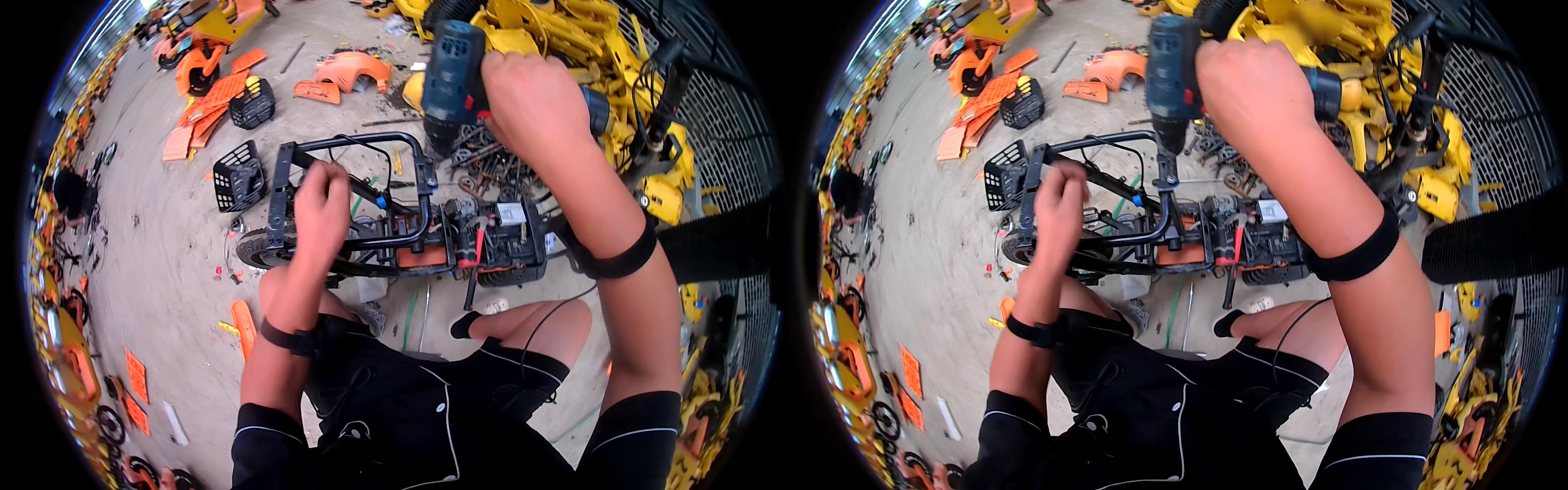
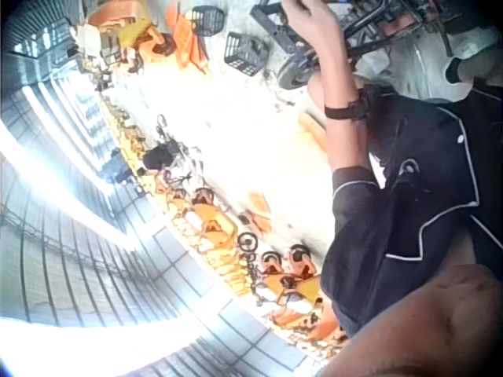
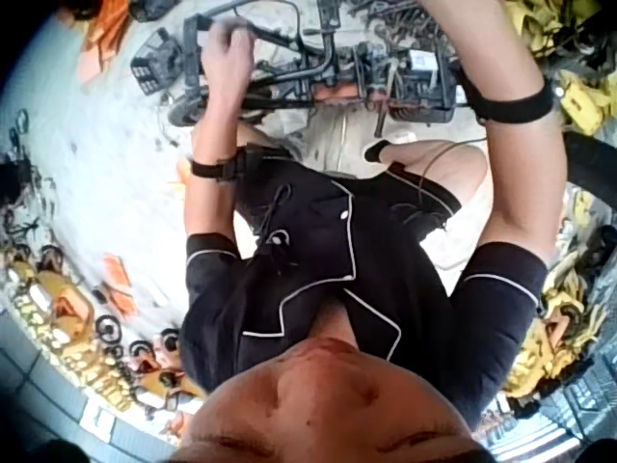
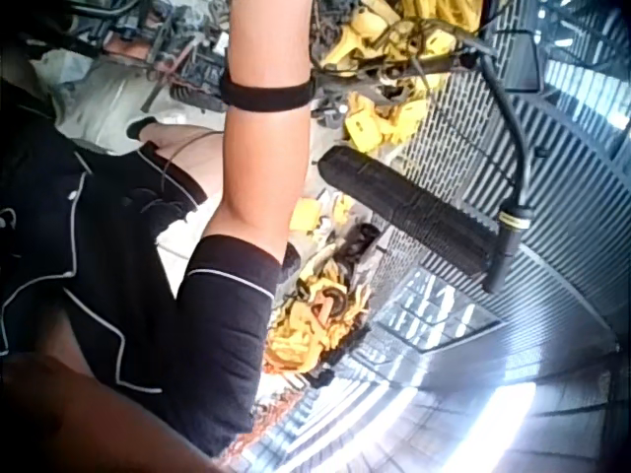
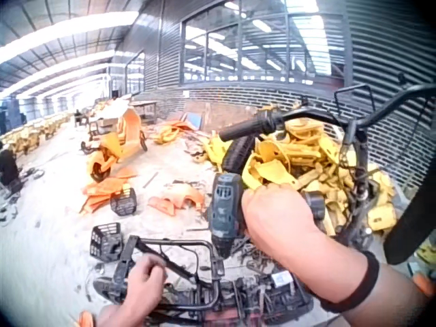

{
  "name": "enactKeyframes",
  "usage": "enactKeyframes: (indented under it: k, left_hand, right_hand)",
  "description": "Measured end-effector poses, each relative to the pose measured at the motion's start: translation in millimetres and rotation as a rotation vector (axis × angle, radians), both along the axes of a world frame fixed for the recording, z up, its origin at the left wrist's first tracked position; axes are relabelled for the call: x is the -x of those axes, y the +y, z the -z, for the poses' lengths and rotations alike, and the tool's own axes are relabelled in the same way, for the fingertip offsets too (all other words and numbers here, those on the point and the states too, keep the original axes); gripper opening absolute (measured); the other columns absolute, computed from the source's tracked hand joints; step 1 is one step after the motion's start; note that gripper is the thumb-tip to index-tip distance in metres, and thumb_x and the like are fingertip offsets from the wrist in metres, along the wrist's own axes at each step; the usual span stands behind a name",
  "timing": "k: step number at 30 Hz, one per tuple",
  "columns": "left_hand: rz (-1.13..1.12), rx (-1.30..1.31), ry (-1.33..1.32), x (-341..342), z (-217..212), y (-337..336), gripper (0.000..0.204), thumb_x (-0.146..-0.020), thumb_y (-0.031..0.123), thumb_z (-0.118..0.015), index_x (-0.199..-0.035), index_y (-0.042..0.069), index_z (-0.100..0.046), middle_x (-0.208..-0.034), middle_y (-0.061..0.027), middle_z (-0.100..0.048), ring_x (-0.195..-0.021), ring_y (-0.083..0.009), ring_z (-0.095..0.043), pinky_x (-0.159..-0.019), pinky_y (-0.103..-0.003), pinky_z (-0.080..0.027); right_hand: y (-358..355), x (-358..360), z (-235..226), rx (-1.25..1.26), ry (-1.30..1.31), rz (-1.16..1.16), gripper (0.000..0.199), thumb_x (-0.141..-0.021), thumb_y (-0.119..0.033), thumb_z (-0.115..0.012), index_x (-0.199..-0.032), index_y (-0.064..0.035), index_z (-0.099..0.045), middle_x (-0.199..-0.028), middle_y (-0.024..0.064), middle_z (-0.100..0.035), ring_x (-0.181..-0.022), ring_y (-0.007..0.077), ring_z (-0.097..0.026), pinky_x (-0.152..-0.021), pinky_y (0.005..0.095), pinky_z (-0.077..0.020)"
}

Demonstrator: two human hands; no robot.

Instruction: The person uses a drill and a hammer to remove components from a motorcycle frame, then pulls wires through the metal structure.

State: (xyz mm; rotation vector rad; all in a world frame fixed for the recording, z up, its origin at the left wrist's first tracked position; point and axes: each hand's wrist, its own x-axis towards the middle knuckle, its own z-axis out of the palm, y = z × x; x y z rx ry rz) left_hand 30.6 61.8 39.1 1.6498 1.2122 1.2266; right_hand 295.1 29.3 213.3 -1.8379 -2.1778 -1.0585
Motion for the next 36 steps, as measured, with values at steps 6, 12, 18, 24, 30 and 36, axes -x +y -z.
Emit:
enactKeyframes:
  k: [6, 12, 18, 24, 30, 36]
  left_hand:
    - [0.234, -0.446, -0.214, -111, -149, 50, 0.039, -0.103, 0.035, -0.056, -0.113, -0.002, -0.064, -0.1, -0.0078, -0.069, -0.091, -0.015, -0.064, -0.083, -0.028, -0.048]
    - [0.28, 0.107, -0.396, -151, -147, 68, 0.038, -0.096, 0.04, -0.06, -0.099, 0.003, -0.07, -0.087, -0.0061, -0.066, -0.08, -0.0164, -0.059, -0.076, -0.03, -0.047]
    - [0.213, 0.072, -0.632, -150, -127, 77, 0.036, -0.097, 0.042, -0.06, -0.085, 0.009, -0.064, -0.078, -0.0001, -0.06, -0.064, -0.0113, -0.054, -0.057, -0.03, -0.044]
    - [0.271, -0.088, -0.815, -147, -118, 73, 0.03, -0.099, 0.039, -0.061, -0.085, 0.012, -0.062, -0.079, 0.0042, -0.058, -0.072, -0.0073, -0.054, -0.065, -0.026, -0.043]
    - [0.255, -0.129, -0.6, -151, -128, 68, 0.036, -0.099, 0.04, -0.06, -0.085, 0.007, -0.065, -0.08, 0.0015, -0.061, -0.071, -0.0098, -0.052, -0.067, -0.028, -0.043]
    - [0.202, -0.167, -0.335, -151, -132, 73, 0.041, -0.099, 0.044, -0.059, -0.099, 0.005, -0.07, -0.088, -0.007, -0.068, -0.08, -0.0196, -0.058, -0.077, -0.035, -0.047]
  right_hand:
    - [-2, 15, -7, -0.056, -0.182, 0.026, 0.012, -0.084, -0.018, -0.062, -0.084, -0.0073, -0.067, -0.076, 0.0094, -0.07, -0.075, 0.0255, -0.07, -0.072, 0.0372, -0.0528]
    - [9, 0, -4, 0.076, -0.09, 0.064, 0.01, -0.084, -0.015, -0.061, -0.084, -0.0068, -0.067, -0.075, 0.0099, -0.07, -0.073, 0.0259, -0.071, -0.071, 0.0392, -0.0538]
    - [17, 0, -11, 0.087, 0.025, -0.156, 0.007, -0.08, -0.014, -0.064, -0.081, -0.0073, -0.068, -0.075, 0.0098, -0.071, -0.073, 0.0258, -0.072, -0.069, 0.0384, -0.054]
    - [12, 10, 2, -0.061, -0.019, -0.145, 0.006, -0.079, -0.014, -0.066, -0.078, -0.009, -0.067, -0.071, 0.0058, -0.068, -0.074, 0.0224, -0.07, -0.07, 0.0344, -0.0509]
    - [10, 3, 3, -0.07, -0.01, -0.08, 0.006, -0.081, -0.015, -0.064, -0.078, -0.0095, -0.066, -0.072, 0.0056, -0.068, -0.076, 0.0216, -0.07, -0.071, 0.0347, -0.051]
    - [-5, 6, -3, -0.091, -0.084, 0.091, 0.011, -0.079, -0.016, -0.068, -0.087, -0.0087, -0.068, -0.079, 0.0068, -0.071, -0.079, 0.0234, -0.071, -0.072, 0.0364, -0.052]
